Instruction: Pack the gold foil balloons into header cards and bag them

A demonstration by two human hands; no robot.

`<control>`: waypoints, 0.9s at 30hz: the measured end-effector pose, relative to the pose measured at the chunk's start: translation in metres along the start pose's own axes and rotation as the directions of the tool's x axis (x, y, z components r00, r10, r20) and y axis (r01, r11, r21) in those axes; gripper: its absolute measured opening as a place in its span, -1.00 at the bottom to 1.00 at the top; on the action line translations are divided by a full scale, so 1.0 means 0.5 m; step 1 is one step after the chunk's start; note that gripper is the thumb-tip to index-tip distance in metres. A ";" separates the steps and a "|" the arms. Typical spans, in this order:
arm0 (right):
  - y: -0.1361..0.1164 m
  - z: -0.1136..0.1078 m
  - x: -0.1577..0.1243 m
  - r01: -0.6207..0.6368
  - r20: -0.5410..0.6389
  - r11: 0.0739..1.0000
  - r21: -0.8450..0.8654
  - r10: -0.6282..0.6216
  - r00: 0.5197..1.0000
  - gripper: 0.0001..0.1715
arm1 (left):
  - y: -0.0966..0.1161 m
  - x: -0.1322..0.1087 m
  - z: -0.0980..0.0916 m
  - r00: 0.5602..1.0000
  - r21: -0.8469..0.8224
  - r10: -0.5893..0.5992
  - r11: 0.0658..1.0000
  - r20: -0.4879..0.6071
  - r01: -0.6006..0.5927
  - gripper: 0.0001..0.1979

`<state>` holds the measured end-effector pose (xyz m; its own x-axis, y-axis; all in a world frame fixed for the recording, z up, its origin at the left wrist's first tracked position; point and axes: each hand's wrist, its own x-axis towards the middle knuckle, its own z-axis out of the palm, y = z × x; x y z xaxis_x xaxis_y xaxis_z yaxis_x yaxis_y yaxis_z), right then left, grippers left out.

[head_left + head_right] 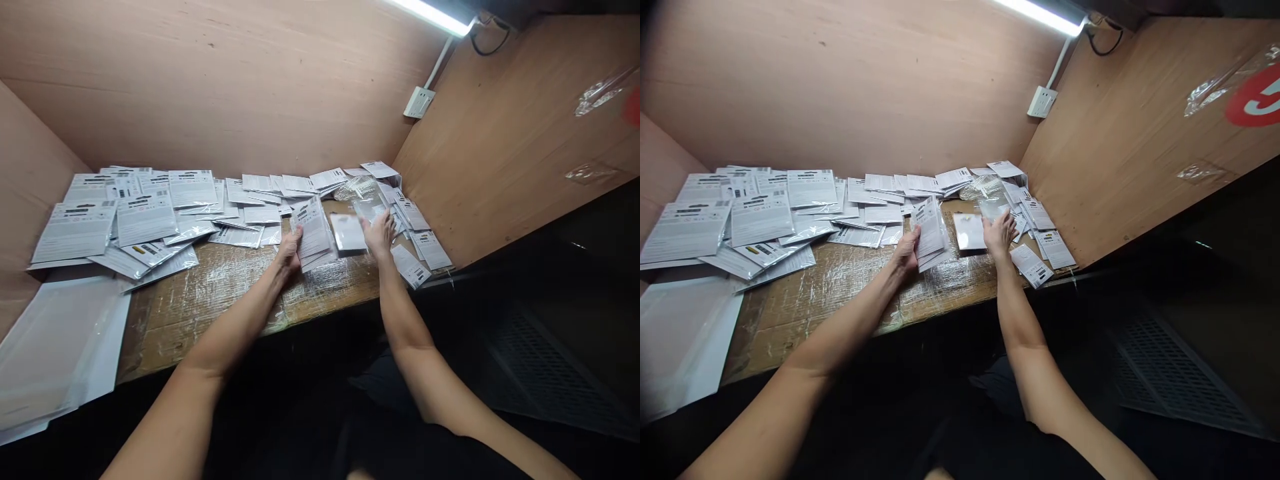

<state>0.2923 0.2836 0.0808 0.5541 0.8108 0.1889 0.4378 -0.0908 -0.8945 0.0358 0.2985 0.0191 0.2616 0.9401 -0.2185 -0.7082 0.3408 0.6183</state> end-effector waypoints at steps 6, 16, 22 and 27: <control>-0.019 0.091 -0.109 -0.338 0.744 0.807 0.485 -0.177 0.644 -0.38 | -0.022 -0.025 -0.001 0.939 0.232 -0.253 0.952 0.232 0.199 -0.87; -0.013 0.087 -0.070 0.033 0.393 0.711 0.702 -0.425 0.815 -0.58 | 0.119 -0.021 0.002 0.892 0.282 0.243 0.888 0.381 -0.362 -0.22; 0.053 0.092 -0.116 0.069 0.532 0.846 0.529 -0.394 0.749 -0.32 | 0.008 -0.004 -0.019 0.798 0.583 0.392 0.545 0.458 -0.602 -0.24; 0.055 0.042 -0.055 0.146 0.450 0.989 -0.011 -0.125 0.884 -0.29 | -0.018 0.029 -0.036 0.816 0.552 0.475 0.605 0.329 -0.574 -0.36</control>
<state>0.2744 0.2708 0.0426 0.1164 0.9885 0.0969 0.5221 0.0221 -0.8526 0.0341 0.3091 -0.0029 0.0932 0.9270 0.3633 -0.2161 -0.3374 0.9162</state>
